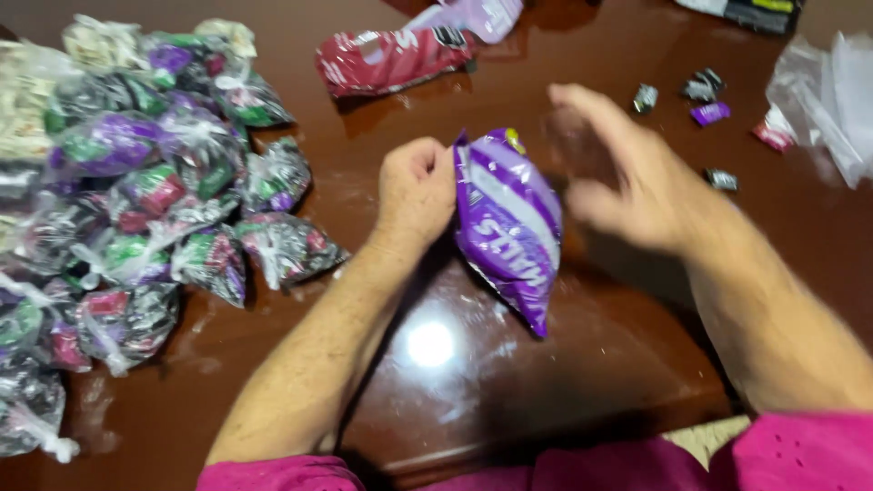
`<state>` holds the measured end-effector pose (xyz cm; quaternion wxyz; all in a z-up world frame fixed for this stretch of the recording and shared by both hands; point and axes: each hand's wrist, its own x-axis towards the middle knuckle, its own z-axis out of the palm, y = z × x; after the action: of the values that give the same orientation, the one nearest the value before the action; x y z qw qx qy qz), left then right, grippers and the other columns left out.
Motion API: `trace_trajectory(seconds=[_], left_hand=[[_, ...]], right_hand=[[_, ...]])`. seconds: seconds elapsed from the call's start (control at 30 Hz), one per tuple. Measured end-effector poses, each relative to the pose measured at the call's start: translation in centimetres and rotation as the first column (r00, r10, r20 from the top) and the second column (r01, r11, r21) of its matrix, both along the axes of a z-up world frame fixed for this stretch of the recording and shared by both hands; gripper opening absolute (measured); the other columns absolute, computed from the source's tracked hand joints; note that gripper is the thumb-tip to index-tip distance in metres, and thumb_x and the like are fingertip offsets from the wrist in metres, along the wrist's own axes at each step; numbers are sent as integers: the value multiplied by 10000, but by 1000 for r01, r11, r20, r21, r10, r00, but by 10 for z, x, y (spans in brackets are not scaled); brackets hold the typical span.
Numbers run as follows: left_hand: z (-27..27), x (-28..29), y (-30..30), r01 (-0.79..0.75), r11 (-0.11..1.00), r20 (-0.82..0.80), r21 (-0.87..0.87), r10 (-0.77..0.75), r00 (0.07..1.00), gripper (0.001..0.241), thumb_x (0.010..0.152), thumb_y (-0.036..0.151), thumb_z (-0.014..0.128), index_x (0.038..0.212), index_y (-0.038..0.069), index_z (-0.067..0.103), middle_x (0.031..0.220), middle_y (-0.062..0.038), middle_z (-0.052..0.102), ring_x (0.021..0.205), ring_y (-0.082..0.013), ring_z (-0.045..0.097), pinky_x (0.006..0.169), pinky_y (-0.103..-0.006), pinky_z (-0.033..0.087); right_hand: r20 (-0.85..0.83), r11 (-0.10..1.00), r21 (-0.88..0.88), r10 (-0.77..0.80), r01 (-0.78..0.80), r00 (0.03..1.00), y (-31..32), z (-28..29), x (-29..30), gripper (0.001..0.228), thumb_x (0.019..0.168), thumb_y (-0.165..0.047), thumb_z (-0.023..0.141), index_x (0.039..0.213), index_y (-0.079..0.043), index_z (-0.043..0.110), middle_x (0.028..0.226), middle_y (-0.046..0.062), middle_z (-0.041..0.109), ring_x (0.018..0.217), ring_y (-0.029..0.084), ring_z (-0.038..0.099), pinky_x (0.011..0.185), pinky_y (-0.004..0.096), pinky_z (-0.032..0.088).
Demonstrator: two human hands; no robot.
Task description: Packaging candies from large bags into smaller plastic bags and tying them shut
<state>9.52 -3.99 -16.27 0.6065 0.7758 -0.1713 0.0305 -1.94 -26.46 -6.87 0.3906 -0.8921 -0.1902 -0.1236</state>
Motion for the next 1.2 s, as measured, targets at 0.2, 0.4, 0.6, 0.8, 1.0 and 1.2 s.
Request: trace_trajectory(seconds=[0.2,0.4,0.6,0.8,1.0,1.2], left_hand=[[-44,27,-1,-197,942,-191,271,254,948,188,859,237,564,831,128,715,831,-133,732,952,-341,717,832,-458,535],[-3,11,8,-1,921,-47,391,21,999,415,907,131,469,1196,260,736,1172,-72,746,1182,-323,663,1023,-476,523],[5,21,15,113,991,247,71,-128,961,465,763,36,577,1173,176,746,1217,-188,580,1263,-416,569,1090,-494,470],[22,15,19,20,987,-77,-159,-33,997,76,855,170,726,890,115,765,810,53,707,756,-51,615,736,-226,528],[23,13,18,10,989,-83,-148,-22,996,180,924,237,688,1048,129,762,931,43,754,804,-67,707,796,-225,610],[40,-6,15,147,977,32,-156,-143,989,215,978,185,638,1159,127,740,1152,-6,745,1020,-95,693,908,-236,590]], right_hand=[[45,854,-519,3,21,999,39,-64,-48,1403,436,-727,960,1481,18,394,1504,440,368,1301,612,470,1048,634,466],[575,905,-384,77,185,814,10,-92,3,556,917,-471,663,1342,-112,655,1262,159,665,1125,342,690,937,418,567],[257,990,-15,-133,142,957,-21,-19,32,413,837,-105,732,1243,-144,670,886,117,696,790,305,681,746,474,530],[203,985,-106,-112,135,973,-9,52,16,183,976,41,603,1158,37,587,993,131,643,848,240,639,741,340,533],[419,963,-223,-43,149,907,-29,41,7,275,1042,206,546,1285,185,674,1112,242,681,920,317,628,848,400,492],[608,899,-305,-69,313,791,-43,27,-10,267,1122,194,688,1322,127,851,1074,196,730,933,372,634,876,464,462]])
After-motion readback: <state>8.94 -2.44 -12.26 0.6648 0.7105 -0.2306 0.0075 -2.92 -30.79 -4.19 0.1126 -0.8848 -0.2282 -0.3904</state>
